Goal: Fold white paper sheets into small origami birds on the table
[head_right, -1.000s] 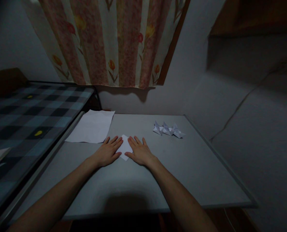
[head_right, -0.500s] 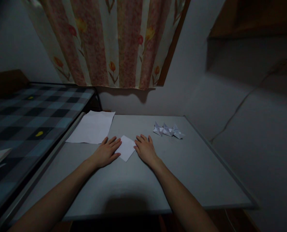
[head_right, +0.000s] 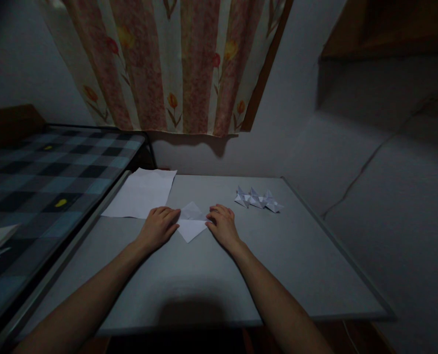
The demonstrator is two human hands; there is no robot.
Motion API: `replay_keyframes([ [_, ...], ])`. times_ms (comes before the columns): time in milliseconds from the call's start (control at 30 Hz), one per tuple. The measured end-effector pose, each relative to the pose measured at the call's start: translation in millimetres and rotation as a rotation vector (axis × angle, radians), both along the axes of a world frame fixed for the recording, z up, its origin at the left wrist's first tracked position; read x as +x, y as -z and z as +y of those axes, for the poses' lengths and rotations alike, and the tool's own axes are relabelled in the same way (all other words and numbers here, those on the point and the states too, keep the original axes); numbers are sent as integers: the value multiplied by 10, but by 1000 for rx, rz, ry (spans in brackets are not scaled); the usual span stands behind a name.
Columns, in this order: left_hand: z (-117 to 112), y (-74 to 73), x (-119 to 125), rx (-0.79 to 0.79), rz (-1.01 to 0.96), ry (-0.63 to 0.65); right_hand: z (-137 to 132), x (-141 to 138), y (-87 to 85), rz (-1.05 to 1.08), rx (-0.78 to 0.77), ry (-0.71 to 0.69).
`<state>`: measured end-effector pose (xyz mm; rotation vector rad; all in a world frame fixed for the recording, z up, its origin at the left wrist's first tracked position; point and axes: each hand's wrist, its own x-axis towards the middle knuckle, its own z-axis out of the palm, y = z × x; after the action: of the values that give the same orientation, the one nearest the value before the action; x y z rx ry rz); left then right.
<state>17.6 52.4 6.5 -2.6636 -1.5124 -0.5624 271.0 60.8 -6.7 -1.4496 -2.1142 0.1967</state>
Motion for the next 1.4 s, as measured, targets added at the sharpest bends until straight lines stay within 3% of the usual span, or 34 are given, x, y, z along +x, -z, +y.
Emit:
replay_keyframes([
  [167,2,2,-21,19,-34,3,11,22,8,12,59,-72],
  [367,-1,-8,-22,11,34,97,-33,-19,-4,-25,49,-195],
  [633,-84,-114,69,32,73,103,-161,-189,-131,-111,9,-185],
  [900,-136,-115,174,8,98,86,-182,-296,-60,-312,-15,-441],
  [1133,-155,-106,198,-36,96,74,-198,-314,-125,-373,-54,-415],
  [1400,-153,-114,200,-50,119,54,-219,-139,-218,-391,-79,-314],
])
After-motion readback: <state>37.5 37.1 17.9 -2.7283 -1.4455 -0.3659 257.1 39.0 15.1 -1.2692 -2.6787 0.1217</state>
